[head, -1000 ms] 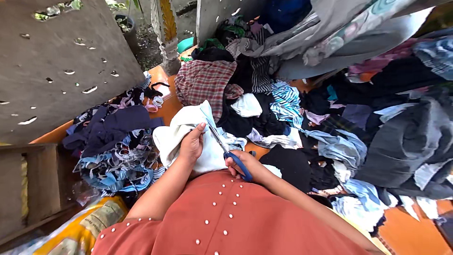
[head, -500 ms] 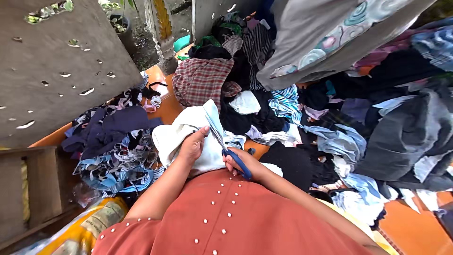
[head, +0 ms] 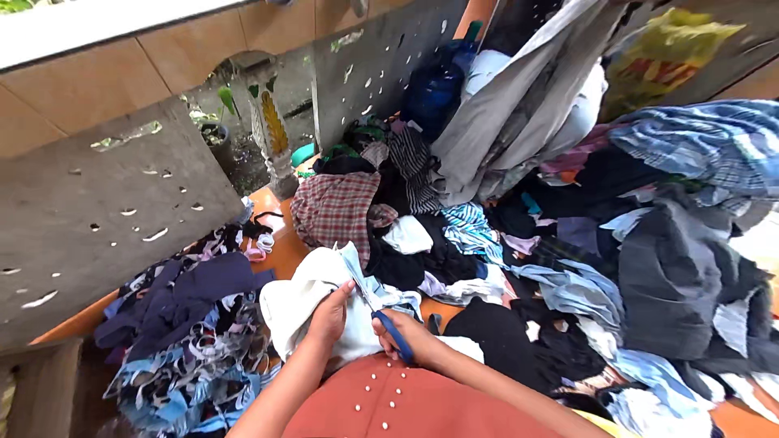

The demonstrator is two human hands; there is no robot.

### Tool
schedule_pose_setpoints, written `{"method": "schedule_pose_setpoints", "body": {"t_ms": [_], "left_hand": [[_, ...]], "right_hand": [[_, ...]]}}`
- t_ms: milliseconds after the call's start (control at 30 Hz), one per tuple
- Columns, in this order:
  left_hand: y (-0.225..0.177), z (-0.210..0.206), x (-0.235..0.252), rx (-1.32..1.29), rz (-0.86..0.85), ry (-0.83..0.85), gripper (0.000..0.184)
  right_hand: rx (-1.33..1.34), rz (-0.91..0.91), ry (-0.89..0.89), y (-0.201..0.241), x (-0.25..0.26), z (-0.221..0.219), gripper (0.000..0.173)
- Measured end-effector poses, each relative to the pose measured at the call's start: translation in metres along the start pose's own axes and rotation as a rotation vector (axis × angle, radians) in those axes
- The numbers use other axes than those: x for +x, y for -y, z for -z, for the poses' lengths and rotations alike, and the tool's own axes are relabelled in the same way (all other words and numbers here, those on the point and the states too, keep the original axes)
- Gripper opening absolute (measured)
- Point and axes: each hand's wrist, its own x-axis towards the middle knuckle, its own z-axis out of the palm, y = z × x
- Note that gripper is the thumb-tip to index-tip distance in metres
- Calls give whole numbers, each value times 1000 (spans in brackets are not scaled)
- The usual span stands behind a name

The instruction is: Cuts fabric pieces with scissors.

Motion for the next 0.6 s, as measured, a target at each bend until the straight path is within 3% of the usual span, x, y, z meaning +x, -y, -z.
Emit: {"method": "schedule_pose_setpoints", "body": {"t_ms": [233,433,600], "left_hand": [[-4,1,-10,43,29,54,20],[0,6,-18,163,59,168,19],[4,9,-17,132,61,166,16]], "right_hand": [[100,33,-31,-7,-1,-8,21],[144,162,-8,-22,6,-7,34],[132,143,-18,-24,8,-8,31]]}}
